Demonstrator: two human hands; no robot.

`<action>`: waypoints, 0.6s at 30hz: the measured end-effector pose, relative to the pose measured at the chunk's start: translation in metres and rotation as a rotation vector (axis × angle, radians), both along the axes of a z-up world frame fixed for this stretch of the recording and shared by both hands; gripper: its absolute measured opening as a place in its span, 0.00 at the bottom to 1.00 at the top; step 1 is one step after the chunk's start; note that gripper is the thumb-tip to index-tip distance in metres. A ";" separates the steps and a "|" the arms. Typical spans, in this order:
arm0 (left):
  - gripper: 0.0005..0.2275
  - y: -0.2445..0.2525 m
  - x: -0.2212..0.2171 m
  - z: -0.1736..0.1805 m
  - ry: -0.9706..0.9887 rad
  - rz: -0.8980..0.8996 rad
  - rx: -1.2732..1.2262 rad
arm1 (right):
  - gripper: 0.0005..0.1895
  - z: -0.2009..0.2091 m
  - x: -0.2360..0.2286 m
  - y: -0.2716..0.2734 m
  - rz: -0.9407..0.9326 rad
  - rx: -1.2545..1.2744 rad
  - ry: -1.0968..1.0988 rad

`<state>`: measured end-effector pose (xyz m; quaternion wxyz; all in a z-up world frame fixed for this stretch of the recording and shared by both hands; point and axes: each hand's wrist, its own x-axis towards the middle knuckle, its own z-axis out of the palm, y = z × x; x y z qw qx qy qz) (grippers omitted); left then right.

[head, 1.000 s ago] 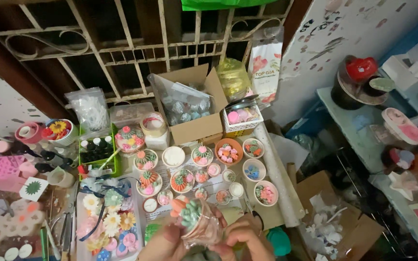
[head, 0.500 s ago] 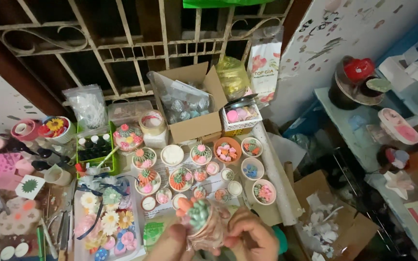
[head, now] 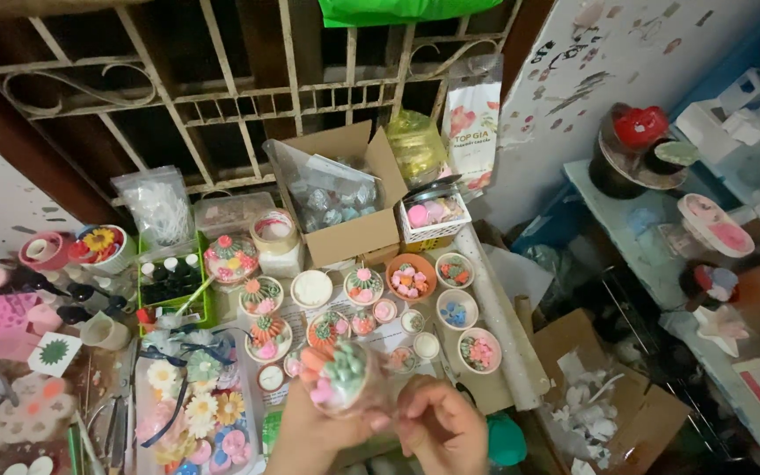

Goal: Wrapping small cactus-shaped decorative candles in plastic film and securing them.

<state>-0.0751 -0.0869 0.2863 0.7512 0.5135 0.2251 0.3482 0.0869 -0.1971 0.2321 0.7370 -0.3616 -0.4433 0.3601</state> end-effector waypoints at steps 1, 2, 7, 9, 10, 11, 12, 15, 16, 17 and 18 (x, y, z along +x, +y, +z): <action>0.24 0.000 0.000 0.007 -0.014 0.057 -0.094 | 0.08 0.009 -0.001 -0.001 0.034 -0.028 0.004; 0.24 -0.002 0.001 0.001 -0.014 0.057 -0.095 | 0.08 0.011 -0.002 -0.001 0.033 -0.028 0.004; 0.19 -0.013 0.006 -0.019 -0.213 0.019 -0.229 | 0.17 0.011 -0.009 -0.003 -0.033 -0.038 0.052; 0.17 -0.012 0.005 -0.023 -0.270 -0.041 -0.231 | 0.19 0.011 -0.020 0.001 -0.145 -0.026 0.017; 0.15 -0.012 0.005 -0.026 -0.327 -0.102 -0.232 | 0.22 0.011 -0.026 0.003 -0.257 -0.014 -0.018; 0.15 -0.010 0.004 -0.018 -0.328 -0.102 -0.232 | 0.22 0.014 -0.027 0.006 -0.256 -0.014 -0.018; 0.17 -0.009 0.002 -0.011 -0.211 -0.110 -0.184 | 0.24 0.017 -0.027 0.009 -0.364 0.054 -0.111; 0.20 -0.003 -0.001 0.006 -0.101 -0.206 -0.130 | 0.26 0.016 -0.023 0.013 -0.517 0.202 -0.307; 0.20 -0.001 -0.002 0.011 -0.108 -0.295 -0.125 | 0.27 0.015 -0.021 0.014 -0.562 0.281 -0.412; 0.20 -0.001 -0.004 0.012 -0.108 -0.297 -0.124 | 0.27 0.013 -0.018 0.011 -0.564 0.282 -0.413; 0.22 0.000 -0.007 0.014 -0.098 -0.313 -0.142 | 0.28 0.011 -0.015 0.009 -0.580 0.310 -0.485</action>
